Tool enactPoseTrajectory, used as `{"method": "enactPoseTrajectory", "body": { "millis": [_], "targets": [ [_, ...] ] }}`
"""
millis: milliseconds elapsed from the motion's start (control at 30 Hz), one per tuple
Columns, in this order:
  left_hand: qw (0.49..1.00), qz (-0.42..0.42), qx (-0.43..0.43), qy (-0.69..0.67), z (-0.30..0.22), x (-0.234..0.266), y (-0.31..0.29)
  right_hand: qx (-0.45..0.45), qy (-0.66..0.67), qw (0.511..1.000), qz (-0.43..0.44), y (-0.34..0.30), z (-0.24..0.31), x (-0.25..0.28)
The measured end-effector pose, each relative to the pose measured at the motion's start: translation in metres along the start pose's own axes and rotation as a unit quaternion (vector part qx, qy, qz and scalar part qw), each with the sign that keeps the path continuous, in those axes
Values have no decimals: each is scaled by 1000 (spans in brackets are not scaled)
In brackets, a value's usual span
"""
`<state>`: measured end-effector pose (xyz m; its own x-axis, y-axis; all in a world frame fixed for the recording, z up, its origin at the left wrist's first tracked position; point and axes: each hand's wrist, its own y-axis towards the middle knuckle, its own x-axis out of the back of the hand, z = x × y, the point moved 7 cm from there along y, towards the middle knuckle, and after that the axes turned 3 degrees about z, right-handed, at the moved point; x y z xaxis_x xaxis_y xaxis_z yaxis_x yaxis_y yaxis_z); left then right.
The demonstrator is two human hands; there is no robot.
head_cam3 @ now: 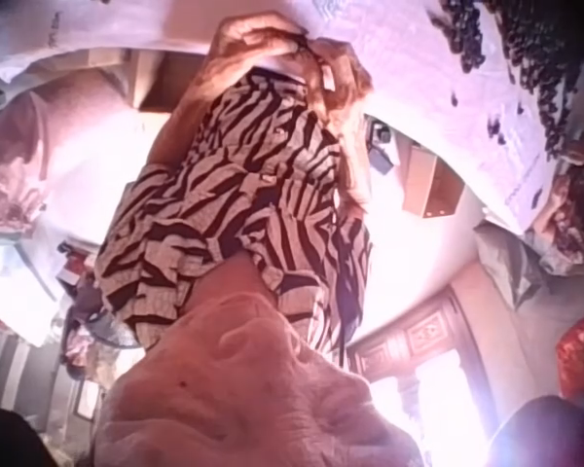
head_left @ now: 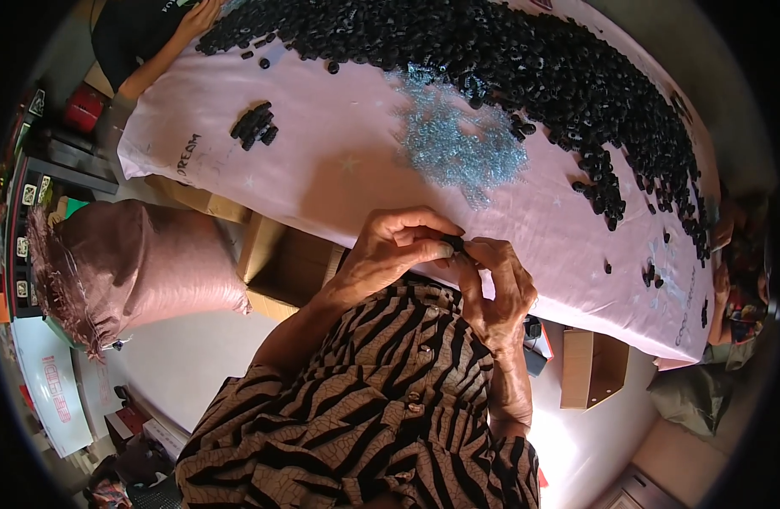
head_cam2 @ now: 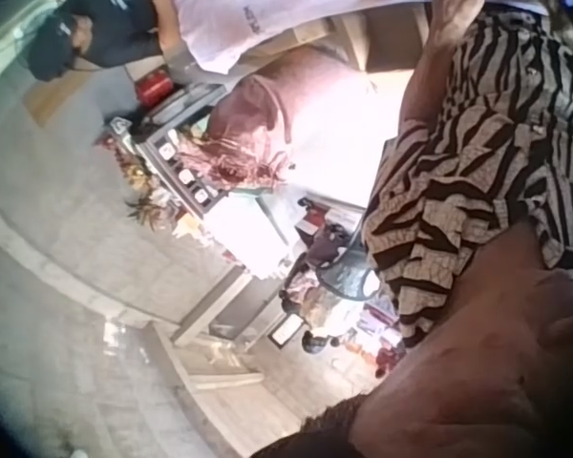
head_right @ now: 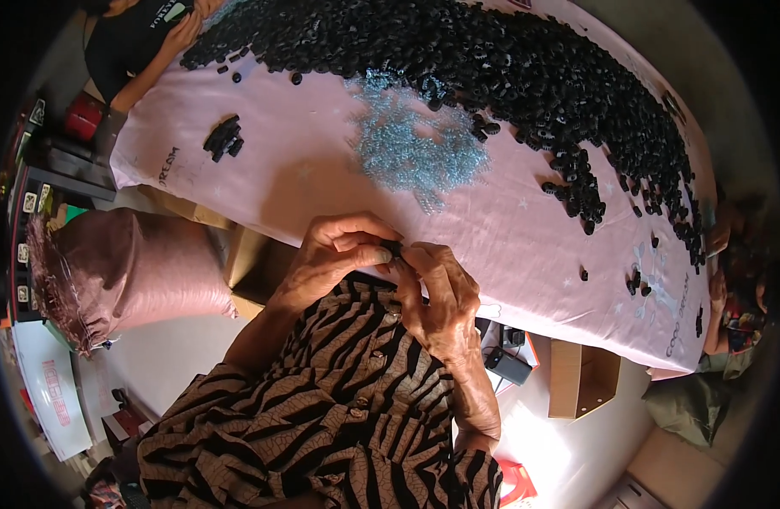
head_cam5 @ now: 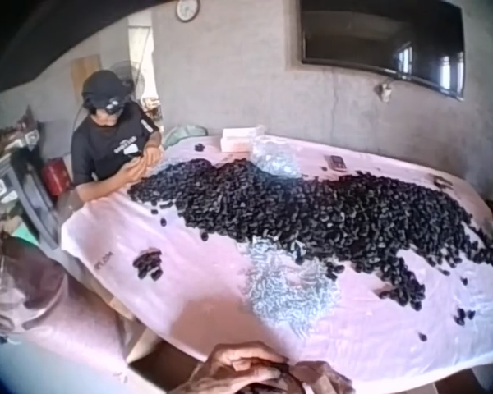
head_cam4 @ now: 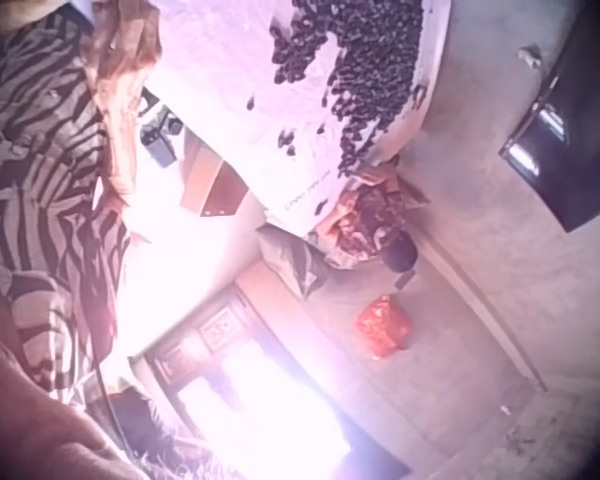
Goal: Placing tiny blue beads onto small black plastic pieces on a table.
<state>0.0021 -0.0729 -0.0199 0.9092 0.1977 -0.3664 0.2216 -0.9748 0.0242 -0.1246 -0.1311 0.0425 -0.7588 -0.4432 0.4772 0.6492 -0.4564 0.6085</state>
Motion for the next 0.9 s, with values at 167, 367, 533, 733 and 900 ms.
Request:
{"method": "enactPoseTrajectory", "body": {
  "millis": [167, 367, 533, 733, 900],
  "targets": [
    [1000, 0, 2, 5, 1, -1, 0, 3, -16, 1000, 2, -3, -1, -2],
    [1000, 3, 2, -15, 2, 0, 2, -50, 98, 994, 9, -9, -14, -4],
    [1000, -5, 5, -4, 1, -1, 0, -19, 34, 999, 4, -10, -11, -5],
    [1000, -3, 15, -2, 1, 0, -2, -62, 78, 994, 32, -8, -21, -7],
    [997, -7, 30, -69, 4, -1, 0, -79, 176, 981, 29, -9, -31, -6]
  ]
}}
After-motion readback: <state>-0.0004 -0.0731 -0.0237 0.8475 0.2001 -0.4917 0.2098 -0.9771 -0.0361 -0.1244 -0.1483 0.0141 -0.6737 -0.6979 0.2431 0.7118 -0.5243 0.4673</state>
